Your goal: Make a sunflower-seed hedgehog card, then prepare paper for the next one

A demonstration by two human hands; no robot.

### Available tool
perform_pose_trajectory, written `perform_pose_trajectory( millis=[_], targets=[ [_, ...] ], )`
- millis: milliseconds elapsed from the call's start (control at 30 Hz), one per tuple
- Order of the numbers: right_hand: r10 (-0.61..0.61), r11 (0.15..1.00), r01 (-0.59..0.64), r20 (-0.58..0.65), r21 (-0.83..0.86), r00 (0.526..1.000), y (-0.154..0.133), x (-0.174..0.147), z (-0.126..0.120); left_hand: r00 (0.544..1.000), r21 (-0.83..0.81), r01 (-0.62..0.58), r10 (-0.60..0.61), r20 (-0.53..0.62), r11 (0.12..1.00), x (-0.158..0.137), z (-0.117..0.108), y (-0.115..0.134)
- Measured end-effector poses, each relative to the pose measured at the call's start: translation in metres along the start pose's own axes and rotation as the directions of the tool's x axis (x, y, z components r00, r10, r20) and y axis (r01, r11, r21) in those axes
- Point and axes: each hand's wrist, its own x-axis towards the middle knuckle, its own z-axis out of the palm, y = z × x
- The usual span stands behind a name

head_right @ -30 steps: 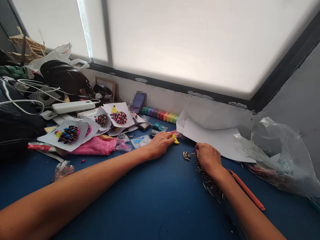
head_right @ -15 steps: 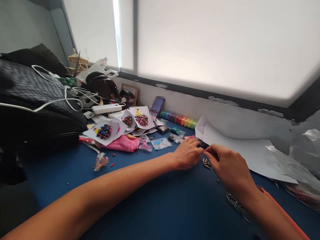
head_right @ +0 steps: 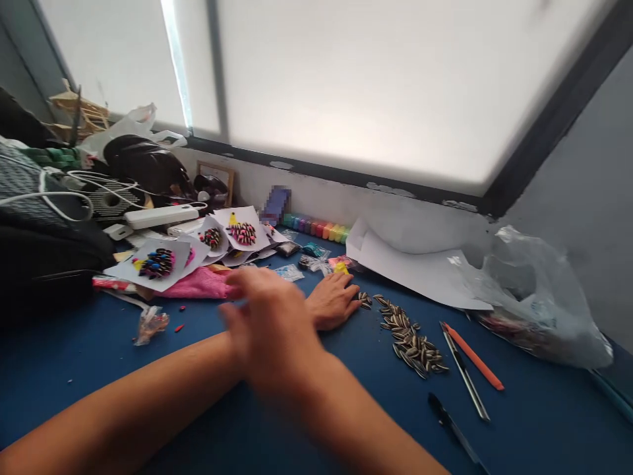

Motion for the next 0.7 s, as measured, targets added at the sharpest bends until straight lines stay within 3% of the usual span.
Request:
perform_pose_trajectory(
  millis=[67, 133, 367, 500, 600, 700],
  targets=[
    [-0.102, 0.993, 0.103, -0.006, 0.06, 0.995, -0.019, 0.004, 0.005, 0.999, 0.012, -0.009, 0.009, 0.037, 1.0, 0.0, -0.002, 0.0],
    [-0.178, 0.981, 0.184, -0.097, 0.065, 0.979, -0.024, 0.003, 0.011, 0.996, 0.007, -0.023, 0.022, 0.084, 1.0, 0.0, -0.004, 0.001],
    [-0.111, 0.99, 0.117, -0.074, 0.074, 0.991, 0.005, -0.04, 0.012, 0.957, -0.096, -0.03, 0.056, 0.283, 0.995, 0.002, 0.003, 0.033],
    [-0.104, 0.994, 0.11, -0.145, 0.03, 0.984, 0.008, -0.067, 0.005, 0.939, -0.176, -0.057, 0.113, 0.325, 0.983, 0.005, 0.007, 0.045],
    [-0.044, 0.998, 0.033, -0.21, -0.057, 0.977, 0.026, -0.082, -0.002, 0.938, -0.199, -0.079, 0.141, 0.316, 0.977, 0.009, 0.006, 0.037],
    [0.128, 0.967, -0.175, -0.244, -0.183, 0.961, 0.063, -0.101, -0.009, 0.93, -0.177, -0.113, 0.167, 0.327, 0.978, 0.007, 0.007, 0.025]
  ],
)
